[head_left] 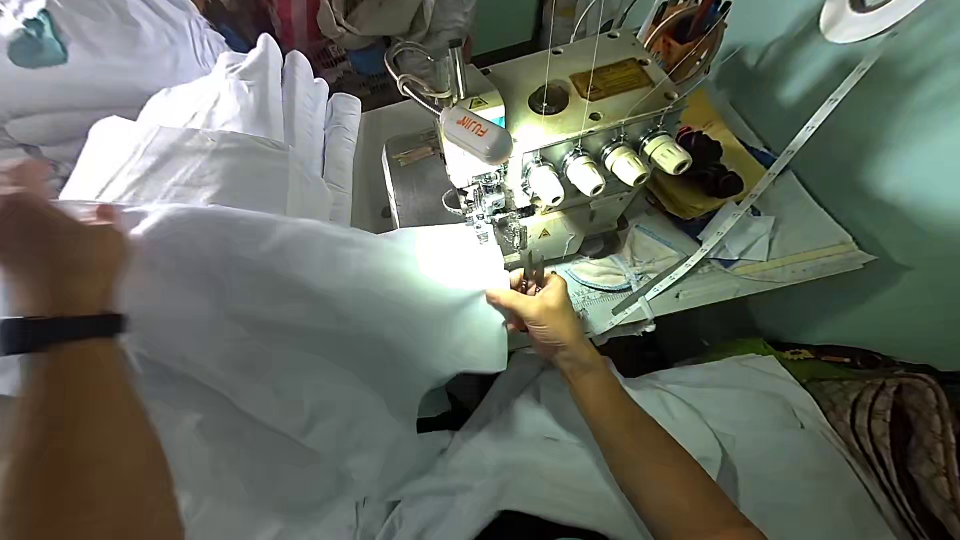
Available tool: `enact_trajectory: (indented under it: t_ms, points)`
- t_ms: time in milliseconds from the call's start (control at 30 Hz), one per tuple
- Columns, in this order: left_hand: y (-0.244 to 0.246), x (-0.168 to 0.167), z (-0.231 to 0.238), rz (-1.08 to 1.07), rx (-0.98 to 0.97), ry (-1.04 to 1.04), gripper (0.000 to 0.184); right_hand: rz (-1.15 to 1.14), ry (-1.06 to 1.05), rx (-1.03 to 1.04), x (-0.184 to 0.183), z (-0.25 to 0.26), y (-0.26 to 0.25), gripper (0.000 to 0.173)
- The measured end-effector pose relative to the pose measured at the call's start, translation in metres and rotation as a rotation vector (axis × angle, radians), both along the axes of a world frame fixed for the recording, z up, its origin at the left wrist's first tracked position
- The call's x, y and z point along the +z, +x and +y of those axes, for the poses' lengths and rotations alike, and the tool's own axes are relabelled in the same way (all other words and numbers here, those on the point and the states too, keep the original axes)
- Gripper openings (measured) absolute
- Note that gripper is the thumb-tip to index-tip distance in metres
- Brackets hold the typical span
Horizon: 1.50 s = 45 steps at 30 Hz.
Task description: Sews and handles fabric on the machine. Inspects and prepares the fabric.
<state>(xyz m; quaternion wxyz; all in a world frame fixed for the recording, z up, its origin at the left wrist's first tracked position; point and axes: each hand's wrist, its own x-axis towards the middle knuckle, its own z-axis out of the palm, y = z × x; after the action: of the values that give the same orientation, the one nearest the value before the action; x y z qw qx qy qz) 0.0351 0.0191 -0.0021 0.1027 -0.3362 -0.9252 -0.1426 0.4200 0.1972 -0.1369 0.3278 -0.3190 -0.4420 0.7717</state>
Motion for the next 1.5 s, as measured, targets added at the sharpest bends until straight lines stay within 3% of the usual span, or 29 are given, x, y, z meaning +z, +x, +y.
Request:
enact_trajectory:
  t_ms: [67,167,267,333,400,467,533,600,633,733,867,1033,1200,1300,1367,1433,1500]
  points:
    - [0.076,-0.006,0.043,-0.098,-0.335,0.056,0.050,-0.060,0.010,-0.068,-0.014,-0.009,-0.001,0.014]
    - [0.139,-0.042,0.079,-0.265,-0.807,0.135,0.033,-0.162,0.079,0.117,-0.027,-0.029,0.014,0.010]
    - [0.173,-0.064,0.102,-0.322,-1.003,0.146,0.039,-0.240,0.118,0.156,-0.039,-0.056,0.019,0.013]
    - [0.184,-0.070,0.112,-0.248,-1.004,0.029,0.052,-0.224,0.172,0.103,-0.044,-0.071,0.019,0.016]
    - [0.192,-0.065,0.113,-0.186,-1.000,-0.112,0.038,-0.142,0.290,0.122,-0.042,-0.080,0.026,0.019]
    - [0.202,-0.042,0.102,-0.174,-1.040,-0.207,0.017,0.090,0.343,0.297,-0.031,-0.075,0.045,0.017]
    - [0.209,-0.012,0.087,-0.334,-1.159,-0.213,0.012,0.280,0.280,0.464,-0.021,-0.060,0.065,0.018]
    - [0.218,0.007,0.073,-0.655,-1.218,-0.153,0.011,0.184,0.309,0.391,-0.018,-0.047,0.073,0.021]
    - [0.223,0.008,0.068,-0.686,-1.215,-0.103,0.012,0.061,0.391,0.270,-0.021,-0.043,0.071,0.020]
    - [0.235,-0.008,0.066,-0.449,-1.167,0.033,0.014,-0.220,0.544,-0.035,-0.042,-0.036,0.055,0.014]
    - [0.234,-0.027,0.075,-0.224,-1.105,0.065,0.018,-0.375,0.547,-0.037,-0.053,-0.033,0.044,0.017]
    - [0.227,-0.047,0.090,-0.245,-1.115,0.232,0.015,-0.317,0.277,-0.098,-0.046,-0.037,0.037,0.014]
    - [0.199,-0.078,0.122,-0.198,-1.120,0.369,0.017,-0.326,0.235,-0.173,-0.046,-0.041,0.033,0.019]
    - [0.187,-0.095,0.133,-0.352,-1.100,0.380,0.015,-0.262,0.195,-0.211,-0.047,-0.045,0.032,0.028]
    - [0.183,-0.091,0.130,-0.445,-1.090,0.281,0.020,-0.209,0.182,-0.164,-0.046,-0.048,0.037,0.030]
    - [0.187,-0.086,0.122,-0.458,-1.083,0.197,0.028,-0.219,0.193,-0.104,-0.043,-0.053,0.044,0.026]
    - [0.197,-0.089,0.116,-0.413,-1.046,0.241,0.022,-0.238,0.190,-0.099,-0.043,-0.057,0.047,0.022]
